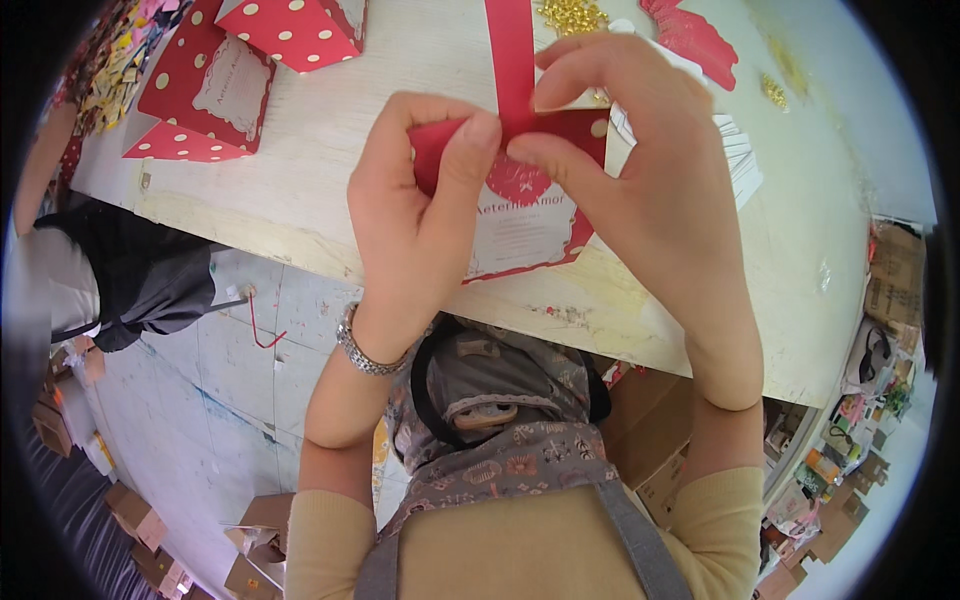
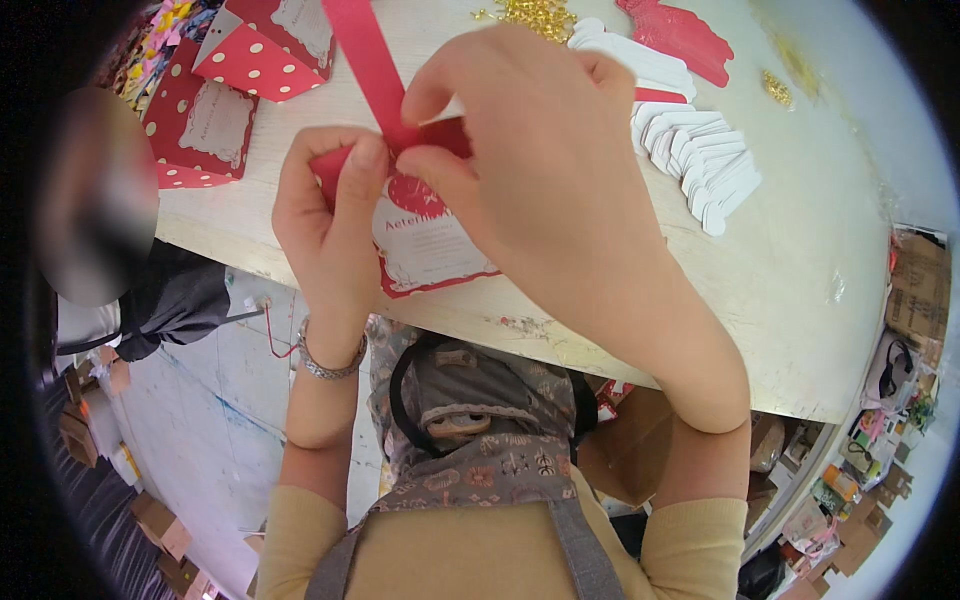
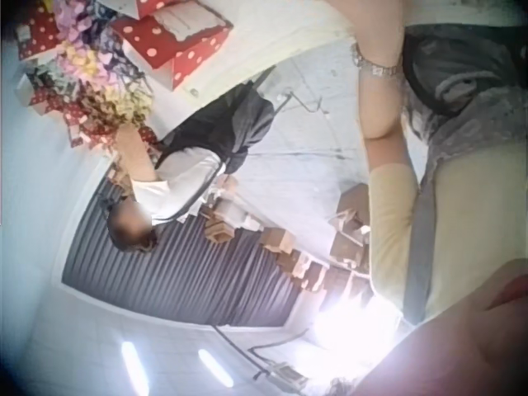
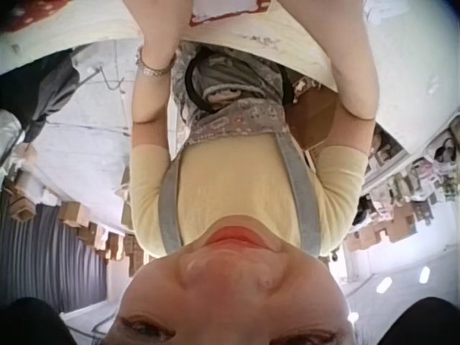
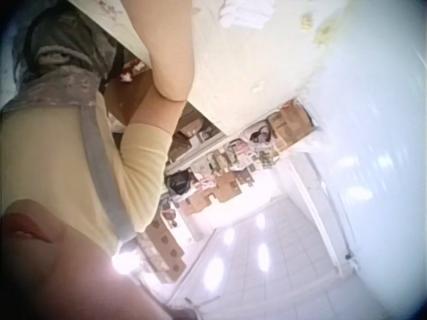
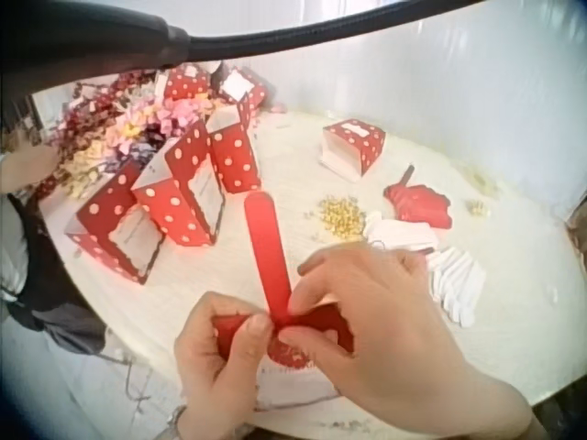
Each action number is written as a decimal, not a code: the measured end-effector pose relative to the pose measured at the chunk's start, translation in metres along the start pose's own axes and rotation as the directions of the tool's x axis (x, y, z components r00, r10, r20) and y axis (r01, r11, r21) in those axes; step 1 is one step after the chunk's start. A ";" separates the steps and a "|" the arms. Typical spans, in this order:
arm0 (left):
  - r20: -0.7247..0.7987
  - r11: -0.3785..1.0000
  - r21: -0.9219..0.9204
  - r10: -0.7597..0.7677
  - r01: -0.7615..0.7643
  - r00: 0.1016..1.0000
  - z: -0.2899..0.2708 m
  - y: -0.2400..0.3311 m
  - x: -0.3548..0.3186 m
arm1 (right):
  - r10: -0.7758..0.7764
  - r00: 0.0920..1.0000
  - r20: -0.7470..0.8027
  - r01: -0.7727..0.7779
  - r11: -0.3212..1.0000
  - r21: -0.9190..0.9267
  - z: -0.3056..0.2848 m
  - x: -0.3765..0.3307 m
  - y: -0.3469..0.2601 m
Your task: The person assembles small red polka-dotted gift boxes by hand. They fold the box flaps, insert a red stick into the top, and place a small white decorative piece inside. The process is repeated for multiple boxes on a cluttered table.
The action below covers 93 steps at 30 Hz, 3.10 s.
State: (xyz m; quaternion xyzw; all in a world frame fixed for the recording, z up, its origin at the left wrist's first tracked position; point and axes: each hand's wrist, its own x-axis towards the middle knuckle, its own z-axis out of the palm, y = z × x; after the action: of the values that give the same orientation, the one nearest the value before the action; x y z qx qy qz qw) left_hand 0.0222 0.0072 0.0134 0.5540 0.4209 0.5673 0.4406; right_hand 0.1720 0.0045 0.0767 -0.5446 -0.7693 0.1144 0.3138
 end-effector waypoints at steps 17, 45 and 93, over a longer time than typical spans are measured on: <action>0.650 0.732 0.484 0.066 -0.479 0.757 -0.032 0.065 0.024 | -0.215 0.953 -0.213 0.290 0.852 0.435 0.023 -0.053 0.023; 0.420 0.945 0.323 -0.096 -0.049 0.902 -0.030 0.056 -0.006 | -0.115 0.880 -0.461 0.334 0.840 0.428 0.049 -0.066 0.027; 0.675 0.906 0.322 -0.017 -0.274 0.738 -0.045 0.037 0.011 | -0.315 0.913 -0.258 0.400 0.816 0.418 0.032 -0.049 0.033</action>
State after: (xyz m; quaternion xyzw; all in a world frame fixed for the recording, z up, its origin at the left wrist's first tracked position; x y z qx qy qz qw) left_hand -0.0237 0.0093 0.0507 0.8252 0.3031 0.2641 0.3968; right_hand 0.1881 -0.0220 0.0170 -0.3072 -0.7773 0.1840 0.5172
